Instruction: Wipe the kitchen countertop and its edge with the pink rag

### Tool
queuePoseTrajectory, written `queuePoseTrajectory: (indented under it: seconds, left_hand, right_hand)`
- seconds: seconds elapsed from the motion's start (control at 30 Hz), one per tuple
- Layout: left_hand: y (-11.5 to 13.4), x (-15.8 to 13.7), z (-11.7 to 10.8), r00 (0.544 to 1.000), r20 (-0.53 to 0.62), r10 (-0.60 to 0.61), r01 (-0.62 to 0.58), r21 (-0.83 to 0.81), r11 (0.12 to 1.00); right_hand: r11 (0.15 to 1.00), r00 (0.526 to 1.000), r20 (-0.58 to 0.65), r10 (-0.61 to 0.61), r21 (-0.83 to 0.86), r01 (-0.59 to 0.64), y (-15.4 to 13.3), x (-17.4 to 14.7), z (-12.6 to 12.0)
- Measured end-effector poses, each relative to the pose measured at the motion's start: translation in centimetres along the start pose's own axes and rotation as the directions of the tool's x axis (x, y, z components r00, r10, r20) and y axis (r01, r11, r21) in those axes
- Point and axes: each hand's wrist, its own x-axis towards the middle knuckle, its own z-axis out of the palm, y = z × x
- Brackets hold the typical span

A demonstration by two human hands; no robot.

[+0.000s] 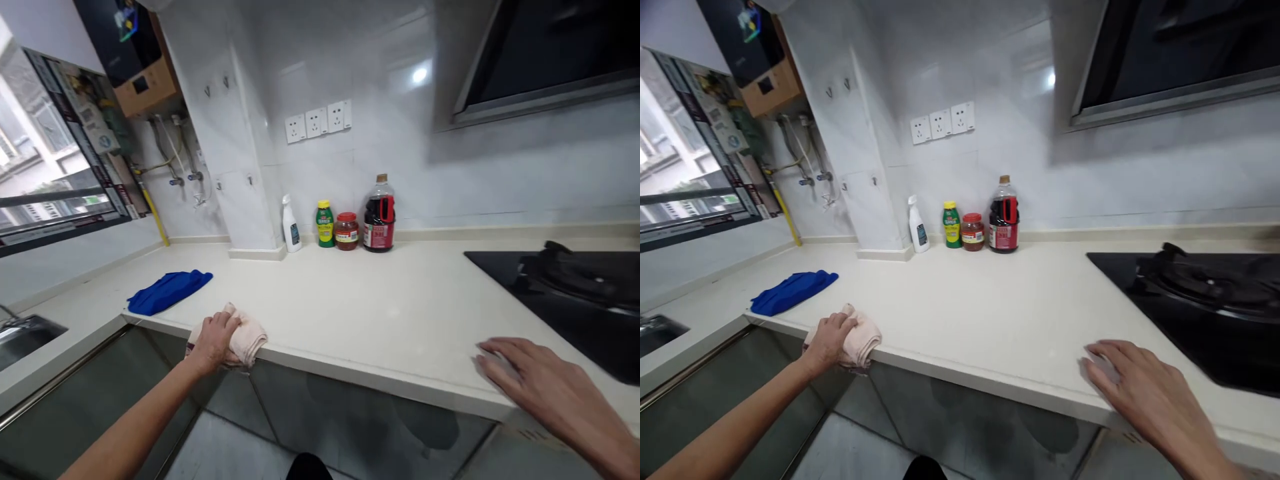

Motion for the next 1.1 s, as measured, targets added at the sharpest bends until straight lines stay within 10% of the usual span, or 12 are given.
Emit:
queuePoseTrajectory:
  seconds: [0.5,0.73,0.97,1.1]
  left_hand:
    - [26.0,1.6,-5.7,0.887,-0.248,0.390,-0.423,-0.099,0.901]
    - [37.0,2.7,-8.4,0.747,-0.377,0.547,-0.607,-0.053,0.793]
    - [39.7,3.0,-9.2,0.732,-0.418,0.537,-0.632,-0.125,0.765]
    - [38.2,3.0,-9.2,0.766,-0.351,0.539,-0.634,-0.271,0.725]
  right_hand:
    - [0.999,0.997,0.072,-0.003,-0.043,0.006,-1.7,0.2,-1.3]
    - [0.996,0.995,0.097,0.005,0.084,-0.013,-1.4,0.1,-1.5]
    - [0.913,0.992,-0.106,0.072,0.408,-0.023,-3.0,-0.4,-2.9]
    - [0.898,0.973,-0.112,-0.201,0.377,0.229,-7.3,-2.8,-2.5]
